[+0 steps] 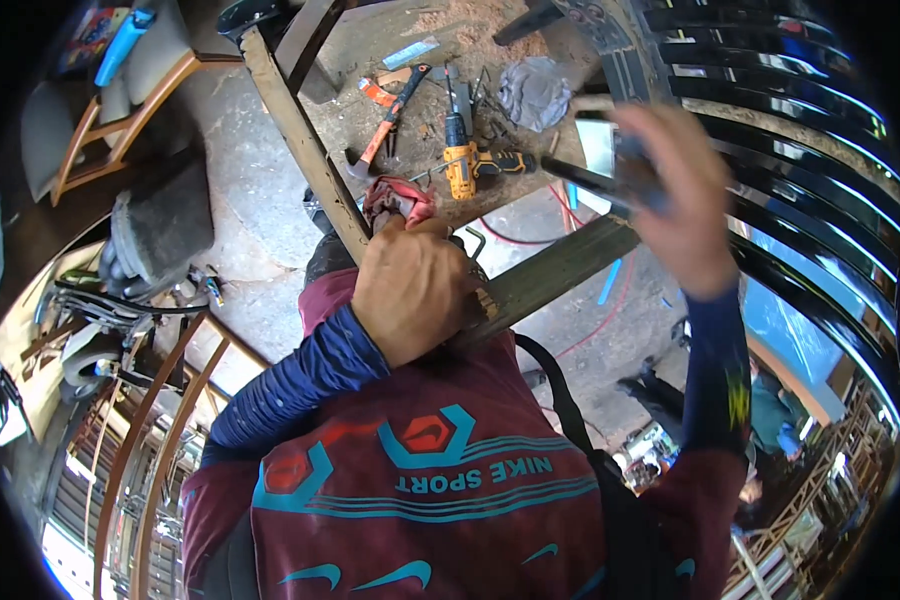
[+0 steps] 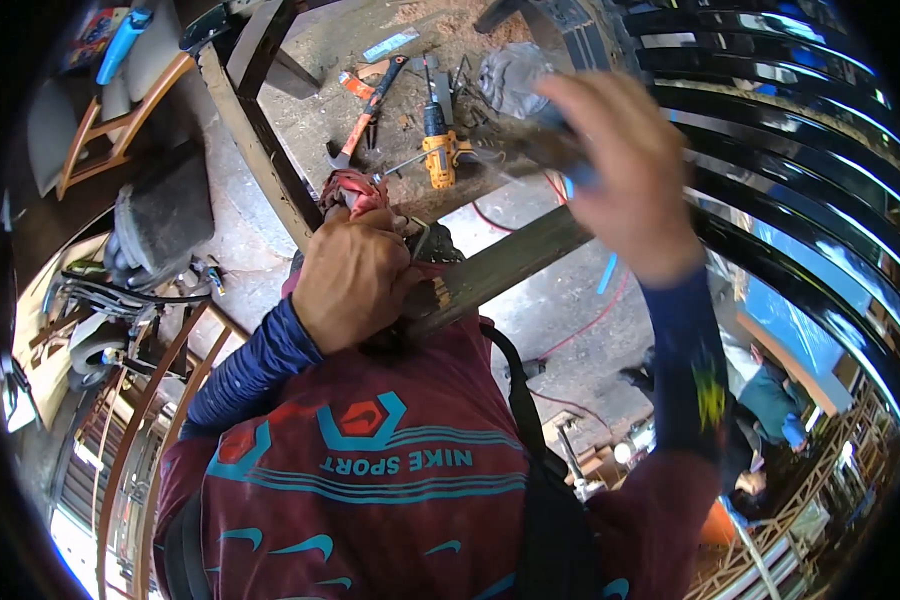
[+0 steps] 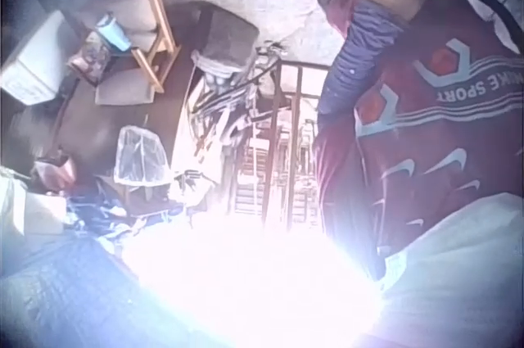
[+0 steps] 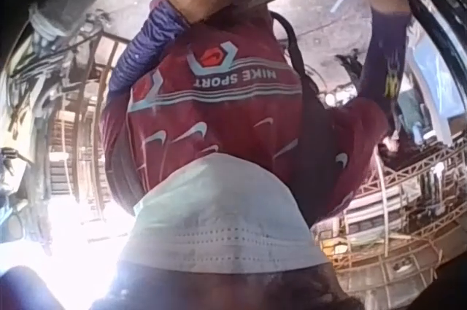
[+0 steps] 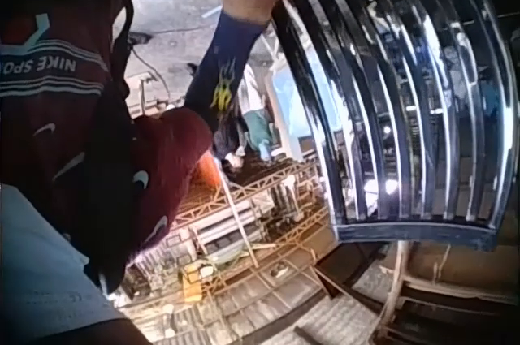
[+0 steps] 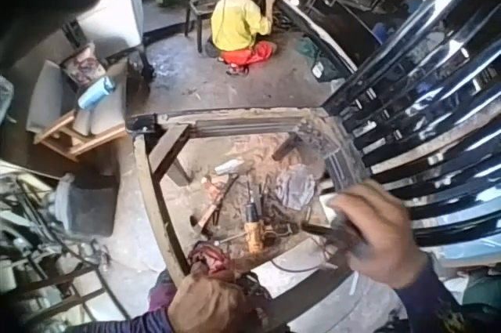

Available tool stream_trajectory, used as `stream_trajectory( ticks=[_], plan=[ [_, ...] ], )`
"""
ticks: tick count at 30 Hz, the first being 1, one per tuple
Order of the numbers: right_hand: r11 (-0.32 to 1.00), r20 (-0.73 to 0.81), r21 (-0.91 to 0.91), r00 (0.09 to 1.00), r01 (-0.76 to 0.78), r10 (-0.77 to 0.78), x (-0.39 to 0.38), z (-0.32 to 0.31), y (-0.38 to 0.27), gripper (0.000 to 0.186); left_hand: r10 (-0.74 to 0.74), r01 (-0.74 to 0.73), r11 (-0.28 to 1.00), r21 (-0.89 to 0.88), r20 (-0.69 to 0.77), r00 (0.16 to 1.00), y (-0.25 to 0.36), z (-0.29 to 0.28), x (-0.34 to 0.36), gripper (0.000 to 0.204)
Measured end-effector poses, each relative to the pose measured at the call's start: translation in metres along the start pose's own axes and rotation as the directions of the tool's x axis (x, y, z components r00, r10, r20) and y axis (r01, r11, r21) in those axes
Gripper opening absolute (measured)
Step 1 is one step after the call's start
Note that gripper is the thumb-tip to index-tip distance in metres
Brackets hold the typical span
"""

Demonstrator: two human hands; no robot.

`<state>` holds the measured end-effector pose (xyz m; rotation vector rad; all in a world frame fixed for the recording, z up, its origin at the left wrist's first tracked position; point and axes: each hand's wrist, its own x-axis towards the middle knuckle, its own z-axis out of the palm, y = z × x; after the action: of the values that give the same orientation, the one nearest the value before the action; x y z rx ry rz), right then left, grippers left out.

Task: Repairing the wooden frame of a chair using manual tools.

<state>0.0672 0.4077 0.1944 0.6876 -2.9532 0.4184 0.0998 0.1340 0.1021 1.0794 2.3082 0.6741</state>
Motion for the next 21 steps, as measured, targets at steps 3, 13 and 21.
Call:
stream_trajectory(
  ticks=[3, 13, 21],
  plan=[
    [0.297, 0.381, 0.859, 0.909, -0.416, 0.170, -0.083, -0.048, -0.020, 0.021, 0.009, -0.008, 1.000, -0.026, 0.032, 0.999, -0.002, -0.012, 0.005, 0.024],
    [0.598, 0.457, 0.718, 0.889, -0.355, -0.022, -0.274, 0.335, 0.034, 0.032, -0.057, 0.086, 0.984, -0.156, 0.181, 0.982, 0.005, -0.023, 0.006, 0.012],
    [0.901, 0.355, 0.240, 0.896, -0.362, 0.265, -0.150, 0.365, -0.016, 0.025, 0.101, -0.082, 0.983, -0.167, 0.108, 0.989, -0.008, -0.013, 0.012, 0.021]
  ],
)
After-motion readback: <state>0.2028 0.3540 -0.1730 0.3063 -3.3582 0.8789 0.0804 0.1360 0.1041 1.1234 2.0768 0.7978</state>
